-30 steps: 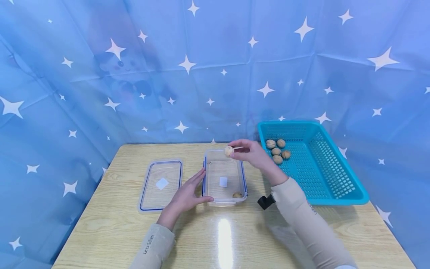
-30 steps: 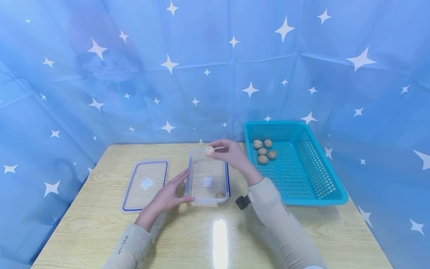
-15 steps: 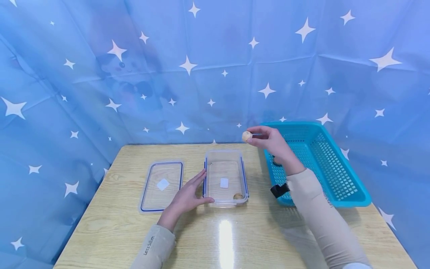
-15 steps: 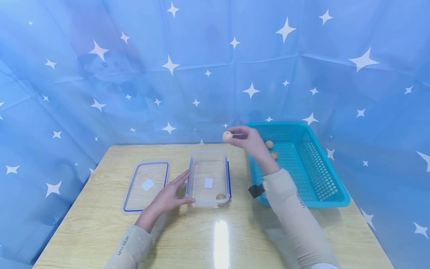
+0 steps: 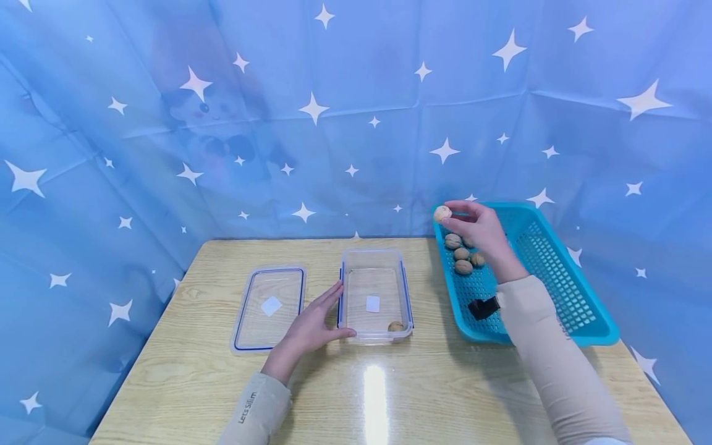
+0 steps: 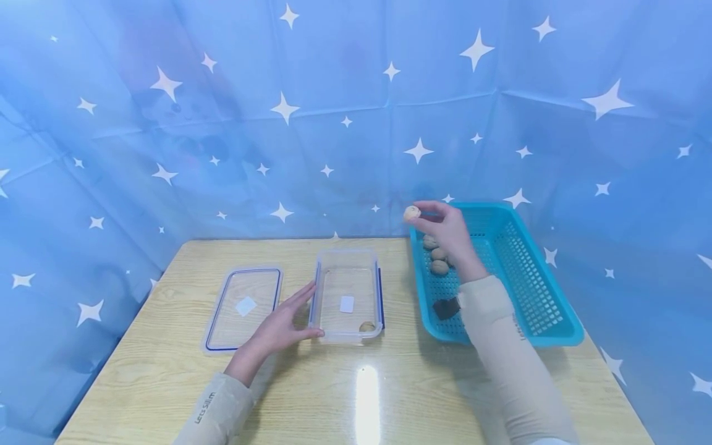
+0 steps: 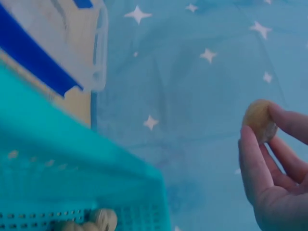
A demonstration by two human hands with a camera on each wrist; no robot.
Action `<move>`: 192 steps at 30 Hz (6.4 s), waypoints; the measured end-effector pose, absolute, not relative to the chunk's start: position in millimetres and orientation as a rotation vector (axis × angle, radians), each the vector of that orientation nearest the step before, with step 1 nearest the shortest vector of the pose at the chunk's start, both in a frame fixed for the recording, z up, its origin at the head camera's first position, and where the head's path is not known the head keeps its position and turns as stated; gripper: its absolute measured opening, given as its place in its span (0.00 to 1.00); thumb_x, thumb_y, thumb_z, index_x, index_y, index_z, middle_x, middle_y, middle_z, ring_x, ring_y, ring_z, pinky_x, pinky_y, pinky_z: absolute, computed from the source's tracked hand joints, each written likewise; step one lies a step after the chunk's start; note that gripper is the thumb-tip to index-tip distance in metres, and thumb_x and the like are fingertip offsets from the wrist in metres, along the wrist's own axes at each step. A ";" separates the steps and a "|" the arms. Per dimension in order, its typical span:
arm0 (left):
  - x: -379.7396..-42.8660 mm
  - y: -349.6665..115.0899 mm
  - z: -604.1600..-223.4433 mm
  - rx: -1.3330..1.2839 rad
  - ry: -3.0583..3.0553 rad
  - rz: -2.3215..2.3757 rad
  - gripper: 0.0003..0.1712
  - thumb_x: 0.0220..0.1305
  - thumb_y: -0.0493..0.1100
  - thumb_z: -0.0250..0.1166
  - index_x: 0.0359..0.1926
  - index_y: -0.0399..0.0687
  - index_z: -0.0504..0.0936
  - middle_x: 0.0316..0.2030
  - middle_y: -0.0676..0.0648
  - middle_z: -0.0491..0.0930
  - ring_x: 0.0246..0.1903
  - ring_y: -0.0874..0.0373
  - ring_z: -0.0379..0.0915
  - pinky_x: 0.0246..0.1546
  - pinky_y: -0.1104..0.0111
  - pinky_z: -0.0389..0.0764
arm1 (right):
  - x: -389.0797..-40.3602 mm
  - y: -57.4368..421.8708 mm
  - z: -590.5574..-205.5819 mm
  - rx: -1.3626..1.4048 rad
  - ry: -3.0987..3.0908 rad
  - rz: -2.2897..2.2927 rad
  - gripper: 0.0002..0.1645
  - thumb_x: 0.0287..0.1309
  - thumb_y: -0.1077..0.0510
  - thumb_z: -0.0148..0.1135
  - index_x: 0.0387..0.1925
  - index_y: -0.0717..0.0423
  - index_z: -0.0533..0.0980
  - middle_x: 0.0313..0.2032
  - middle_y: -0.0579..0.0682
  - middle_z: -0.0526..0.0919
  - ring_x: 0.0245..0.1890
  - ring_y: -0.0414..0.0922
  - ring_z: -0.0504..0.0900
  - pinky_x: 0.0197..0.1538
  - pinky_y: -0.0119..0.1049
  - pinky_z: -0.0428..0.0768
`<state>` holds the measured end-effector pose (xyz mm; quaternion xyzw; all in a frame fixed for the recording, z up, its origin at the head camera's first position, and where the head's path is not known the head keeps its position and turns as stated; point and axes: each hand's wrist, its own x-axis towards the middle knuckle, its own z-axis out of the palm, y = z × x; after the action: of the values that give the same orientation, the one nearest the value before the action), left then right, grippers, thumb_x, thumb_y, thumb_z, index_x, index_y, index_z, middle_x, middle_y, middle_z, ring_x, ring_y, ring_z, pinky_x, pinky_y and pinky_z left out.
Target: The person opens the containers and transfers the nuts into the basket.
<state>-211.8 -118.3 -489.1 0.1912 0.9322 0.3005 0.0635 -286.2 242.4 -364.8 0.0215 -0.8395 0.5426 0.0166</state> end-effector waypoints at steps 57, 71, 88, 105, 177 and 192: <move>-211.4 -117.1 -488.4 0.543 2.817 0.876 0.59 0.51 0.65 0.73 0.78 0.53 0.55 0.79 0.53 0.50 0.77 0.45 0.51 0.74 0.47 0.62 | -326.1 334.8 -485.0 -0.433 -2.707 1.554 0.33 0.71 0.49 0.55 0.68 0.66 0.66 0.66 0.70 0.68 0.64 0.65 0.72 0.64 0.57 0.76; -211.6 -116.3 -488.1 0.548 2.817 0.866 0.60 0.51 0.65 0.73 0.78 0.53 0.55 0.79 0.55 0.49 0.77 0.46 0.51 0.74 0.48 0.62 | -327.6 337.5 -485.8 -0.432 -2.680 1.578 0.31 0.73 0.54 0.53 0.70 0.66 0.64 0.67 0.70 0.68 0.64 0.65 0.71 0.66 0.57 0.75; -210.7 -116.9 -487.7 0.557 2.821 0.879 0.59 0.51 0.65 0.73 0.78 0.53 0.55 0.79 0.54 0.50 0.76 0.44 0.52 0.74 0.46 0.62 | -326.6 335.7 -482.6 -0.434 -2.621 1.586 0.30 0.73 0.54 0.54 0.70 0.65 0.65 0.67 0.67 0.70 0.65 0.62 0.72 0.67 0.54 0.76; -210.3 -117.1 -487.2 0.555 2.818 0.889 0.59 0.52 0.65 0.73 0.78 0.53 0.55 0.79 0.52 0.51 0.76 0.44 0.52 0.73 0.45 0.62 | -323.7 321.0 -462.2 -0.354 -2.572 1.637 0.33 0.73 0.49 0.54 0.72 0.61 0.64 0.69 0.64 0.68 0.66 0.60 0.71 0.68 0.51 0.76; -210.1 -116.5 -487.5 0.556 2.812 0.918 0.58 0.52 0.63 0.74 0.78 0.53 0.56 0.79 0.54 0.51 0.76 0.44 0.53 0.73 0.45 0.62 | -243.7 185.1 -414.2 0.491 -2.552 1.955 0.28 0.69 0.53 0.60 0.66 0.59 0.69 0.65 0.61 0.74 0.62 0.54 0.77 0.57 0.32 0.84; -211.0 -116.1 -488.2 0.549 2.814 0.918 0.59 0.51 0.64 0.74 0.78 0.53 0.56 0.79 0.52 0.51 0.76 0.44 0.53 0.74 0.46 0.62 | -232.6 147.6 -437.4 0.604 -2.953 2.067 0.31 0.74 0.48 0.51 0.72 0.54 0.61 0.69 0.61 0.68 0.68 0.62 0.69 0.64 0.66 0.74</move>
<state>-211.0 -116.1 -488.2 0.1818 0.9327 0.3044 0.0653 -232.6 147.6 -437.4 0.1598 -0.7816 0.5471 -0.2535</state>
